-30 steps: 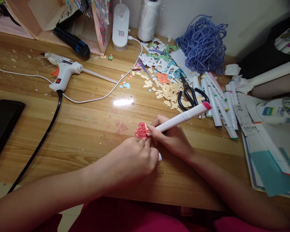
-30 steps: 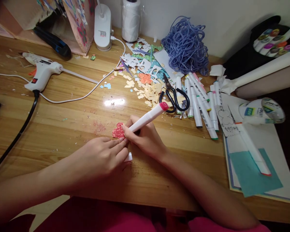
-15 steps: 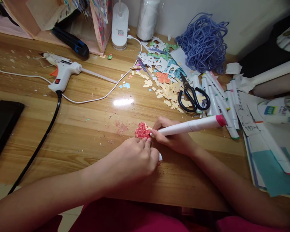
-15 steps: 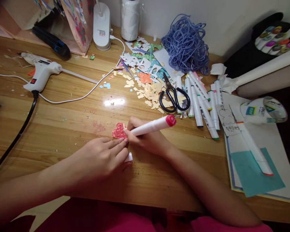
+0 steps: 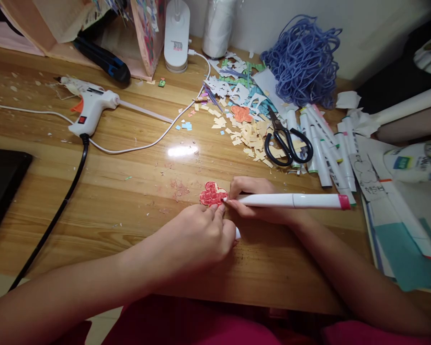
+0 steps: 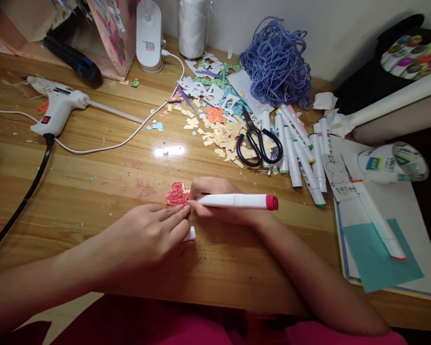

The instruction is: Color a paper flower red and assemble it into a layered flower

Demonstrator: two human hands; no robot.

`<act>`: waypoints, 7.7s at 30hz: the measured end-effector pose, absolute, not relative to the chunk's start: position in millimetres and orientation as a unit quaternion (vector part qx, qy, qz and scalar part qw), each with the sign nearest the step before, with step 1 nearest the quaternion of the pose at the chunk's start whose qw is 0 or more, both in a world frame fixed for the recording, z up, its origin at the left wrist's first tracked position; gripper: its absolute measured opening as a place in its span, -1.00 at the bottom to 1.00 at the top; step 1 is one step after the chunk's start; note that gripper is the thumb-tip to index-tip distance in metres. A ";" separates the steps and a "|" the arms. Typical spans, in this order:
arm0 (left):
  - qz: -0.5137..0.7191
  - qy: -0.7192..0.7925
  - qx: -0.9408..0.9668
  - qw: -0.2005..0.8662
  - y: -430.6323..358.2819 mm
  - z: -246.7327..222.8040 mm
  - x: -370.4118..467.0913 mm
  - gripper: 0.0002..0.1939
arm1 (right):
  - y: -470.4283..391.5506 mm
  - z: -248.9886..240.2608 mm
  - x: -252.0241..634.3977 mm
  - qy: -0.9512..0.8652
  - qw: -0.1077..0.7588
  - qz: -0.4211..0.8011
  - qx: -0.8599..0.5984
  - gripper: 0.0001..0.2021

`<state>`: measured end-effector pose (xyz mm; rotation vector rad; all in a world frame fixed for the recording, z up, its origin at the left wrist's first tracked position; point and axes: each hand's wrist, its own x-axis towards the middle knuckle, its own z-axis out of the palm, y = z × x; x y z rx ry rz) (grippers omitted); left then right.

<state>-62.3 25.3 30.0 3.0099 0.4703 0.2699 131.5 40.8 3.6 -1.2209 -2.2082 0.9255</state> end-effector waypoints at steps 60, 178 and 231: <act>0.099 0.155 0.981 0.060 27.4 30.4 -62.7 -0.81 | 36.8 0.8 133.4 -0.798 0.258 0.325 -0.438 -0.87; 0.112 0.205 0.970 0.074 28.5 30.4 -60.6 -0.86 | 37.6 0.2 133.0 -0.690 0.318 0.382 -0.526 -0.87; 0.152 0.242 0.958 -0.012 27.1 23.7 -57.7 -0.77 | 40.7 0.1 127.7 -0.755 0.260 0.324 -0.508 -0.94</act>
